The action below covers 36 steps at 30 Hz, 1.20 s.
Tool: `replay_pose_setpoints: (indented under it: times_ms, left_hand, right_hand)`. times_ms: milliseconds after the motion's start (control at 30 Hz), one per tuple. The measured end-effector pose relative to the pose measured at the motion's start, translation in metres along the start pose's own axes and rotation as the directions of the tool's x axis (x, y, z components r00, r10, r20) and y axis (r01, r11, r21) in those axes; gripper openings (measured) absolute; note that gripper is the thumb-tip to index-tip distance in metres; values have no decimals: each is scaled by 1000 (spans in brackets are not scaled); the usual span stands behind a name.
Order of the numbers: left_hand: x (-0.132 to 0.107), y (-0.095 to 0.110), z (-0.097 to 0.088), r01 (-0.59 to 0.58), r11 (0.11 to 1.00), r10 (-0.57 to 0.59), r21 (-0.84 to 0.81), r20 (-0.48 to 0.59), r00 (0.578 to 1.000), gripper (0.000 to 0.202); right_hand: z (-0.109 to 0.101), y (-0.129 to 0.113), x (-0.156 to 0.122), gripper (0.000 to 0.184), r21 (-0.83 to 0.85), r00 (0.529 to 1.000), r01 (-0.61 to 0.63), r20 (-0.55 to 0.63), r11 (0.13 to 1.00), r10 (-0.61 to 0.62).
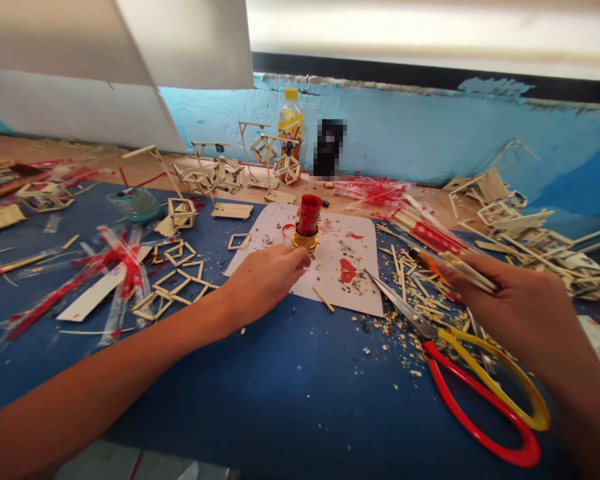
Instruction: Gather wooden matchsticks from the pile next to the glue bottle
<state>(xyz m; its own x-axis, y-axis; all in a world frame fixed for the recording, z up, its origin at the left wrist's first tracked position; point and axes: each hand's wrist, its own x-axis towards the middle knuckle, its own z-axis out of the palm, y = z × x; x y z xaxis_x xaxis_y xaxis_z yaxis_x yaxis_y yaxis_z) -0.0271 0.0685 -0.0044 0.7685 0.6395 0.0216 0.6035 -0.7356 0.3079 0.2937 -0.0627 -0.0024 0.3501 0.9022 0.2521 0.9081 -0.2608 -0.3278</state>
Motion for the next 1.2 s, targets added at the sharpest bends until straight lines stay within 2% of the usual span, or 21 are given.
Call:
replay_pose_setpoints:
  times_ms: [33,67,133,200,267,400,533,600,667,700,767,833,867,900,1000,1100,1200]
  left_hand:
    - [-2,2,-3,33,985,-36,-170,-16,999,20]
    - [-4,4,-5,67,923,-73,-378,-3,997,22]
    - [-8,11,-9,133,657,-97,-743,92,991,25]
    - [-11,17,-11,187,394,-52,-900,182,982,23]
    - [-14,22,-12,219,238,-15,-946,222,975,16]
    - [-15,25,-10,254,96,21,-963,257,966,11]
    - [-17,24,-9,252,14,54,-968,253,966,9]
    - [-17,23,-11,247,-1,61,-969,247,967,6]
    - [-17,21,-14,240,70,50,-968,243,969,7]
    - [-17,18,-15,233,152,40,-961,241,970,8]
    - [-15,11,-16,200,422,1,-885,221,975,10]
    - [-12,3,-13,126,729,-47,-673,135,990,11]
    - [-11,-2,-11,91,840,-57,-535,80,995,11]
    - [-9,-6,-8,66,910,-52,-409,44,998,12]
    - [-7,-13,-1,40,974,-30,-221,51,998,14]
    - [-7,-12,1,46,988,-37,-147,69,997,14]
    - [-9,-8,0,48,991,-37,-121,91,995,10]
  right_hand:
    - [0,-1,0,44,-6,1000,2,22,1000,-2]
    - [1,-2,0,44,-13,999,6,48,1000,-6]
    - [2,-4,0,44,-19,998,15,64,1000,-14]
    - [4,-3,1,42,-10,998,20,60,1000,-20]
    - [5,-2,1,40,-1,997,26,72,1000,-26]
    - [10,2,2,42,-28,996,23,88,999,-20]
    - [13,4,3,44,-71,995,51,94,996,-45]
    - [14,4,2,41,-79,991,85,106,993,-77]
    - [13,3,2,39,-69,987,117,119,991,-108]
    - [12,3,1,38,-61,985,128,122,990,-120]
    - [11,2,1,37,-55,984,134,129,989,-126]
    - [11,2,2,38,-53,985,118,135,992,-110]
    - [11,2,2,39,-53,986,105,139,993,-96]
    - [11,3,2,40,-56,986,94,143,994,-85]
    - [12,5,2,42,-74,990,63,129,995,-53]
    - [12,6,1,46,-76,992,47,120,996,-38]
    - [12,5,-1,40,-48,984,78,165,996,-69]
